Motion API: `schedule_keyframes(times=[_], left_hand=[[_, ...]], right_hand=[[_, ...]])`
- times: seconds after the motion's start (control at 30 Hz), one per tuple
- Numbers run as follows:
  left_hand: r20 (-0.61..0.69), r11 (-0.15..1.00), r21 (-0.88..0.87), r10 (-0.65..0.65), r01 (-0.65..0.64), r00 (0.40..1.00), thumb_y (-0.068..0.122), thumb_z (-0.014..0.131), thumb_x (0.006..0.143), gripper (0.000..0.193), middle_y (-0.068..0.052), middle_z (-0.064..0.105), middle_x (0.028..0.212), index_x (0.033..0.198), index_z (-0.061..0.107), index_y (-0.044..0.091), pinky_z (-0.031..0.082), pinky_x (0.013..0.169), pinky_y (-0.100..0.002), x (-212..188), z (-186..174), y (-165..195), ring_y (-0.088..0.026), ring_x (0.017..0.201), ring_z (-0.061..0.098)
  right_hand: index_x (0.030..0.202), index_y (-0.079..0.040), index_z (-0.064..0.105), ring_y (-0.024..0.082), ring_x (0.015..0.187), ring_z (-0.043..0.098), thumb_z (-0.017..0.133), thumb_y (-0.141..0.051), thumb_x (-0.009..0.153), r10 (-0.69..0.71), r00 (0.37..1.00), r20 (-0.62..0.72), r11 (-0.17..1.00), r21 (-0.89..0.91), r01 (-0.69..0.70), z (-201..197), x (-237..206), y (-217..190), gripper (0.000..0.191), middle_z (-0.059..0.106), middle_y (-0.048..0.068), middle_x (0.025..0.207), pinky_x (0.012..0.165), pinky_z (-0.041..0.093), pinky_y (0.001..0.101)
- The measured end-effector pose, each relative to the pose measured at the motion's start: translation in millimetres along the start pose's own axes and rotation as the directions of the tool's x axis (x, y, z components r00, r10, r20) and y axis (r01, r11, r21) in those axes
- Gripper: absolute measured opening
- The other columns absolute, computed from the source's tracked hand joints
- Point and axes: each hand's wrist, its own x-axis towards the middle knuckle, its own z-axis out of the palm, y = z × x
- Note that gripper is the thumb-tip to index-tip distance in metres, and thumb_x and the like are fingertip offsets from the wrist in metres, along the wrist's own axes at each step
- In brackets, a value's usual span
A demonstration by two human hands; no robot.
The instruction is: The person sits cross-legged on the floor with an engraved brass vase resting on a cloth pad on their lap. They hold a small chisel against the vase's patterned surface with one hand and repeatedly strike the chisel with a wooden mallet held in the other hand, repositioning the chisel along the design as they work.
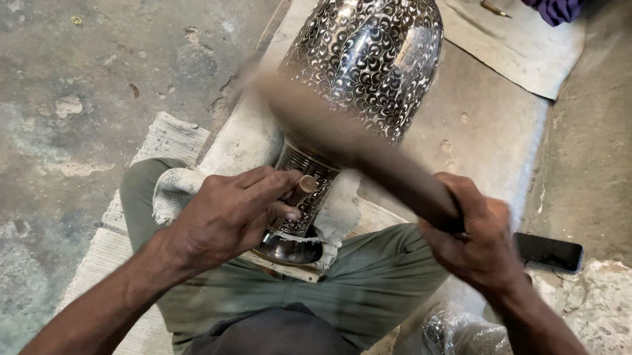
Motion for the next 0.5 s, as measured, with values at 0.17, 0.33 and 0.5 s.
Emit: schedule_keyframes(times=[0.17, 0.33, 0.5], left_hand=[[0.003, 0.998, 0.057, 0.008, -0.008, 1.000, -0.015, 0.058, 0.081, 0.062, -0.014, 0.070, 0.117, 0.139, 0.051, 0.005, 0.070, 0.066, -0.025, 1.7, -1.6, 0.1, -0.023, 0.095, 0.080], [0.004, 0.999, 0.036, 0.040, -0.040, 0.999, -0.013, 0.059, 0.078, 0.064, -0.016, 0.069, 0.120, 0.139, 0.050, 0.003, 0.068, 0.065, -0.026, 0.4, -2.0, -4.5, -0.024, 0.092, 0.080], [0.015, 0.997, -0.003, 0.073, -0.073, 0.997, -0.016, 0.053, 0.080, 0.064, -0.018, 0.069, 0.125, 0.142, 0.050, 0.001, 0.069, 0.057, -0.022, 0.0, 0.1, -13.0, -0.025, 0.092, 0.080]], right_hand=[[0.117, -0.009, 0.060, 0.021, 0.067, 0.071, 0.076, -0.009, 0.083, -0.144, 0.989, 0.025, 0.965, -0.216, 0.146, -1.1, 5.3, -11.5, 0.038, 0.073, 0.014, 0.086, 0.057, 0.060, 0.0331], [0.114, -0.009, 0.060, 0.021, 0.063, 0.068, 0.076, -0.014, 0.086, 0.034, 0.998, 0.054, 0.983, -0.179, -0.024, 0.4, -4.4, 2.9, 0.034, 0.068, 0.010, 0.078, 0.054, 0.057, 0.0345], [0.118, -0.006, 0.060, 0.016, 0.057, 0.066, 0.069, -0.012, 0.089, 0.012, 0.997, 0.071, 0.997, -0.076, -0.006, 0.4, -10.7, 13.7, 0.032, 0.068, 0.006, 0.072, 0.047, 0.056, 0.0314]])
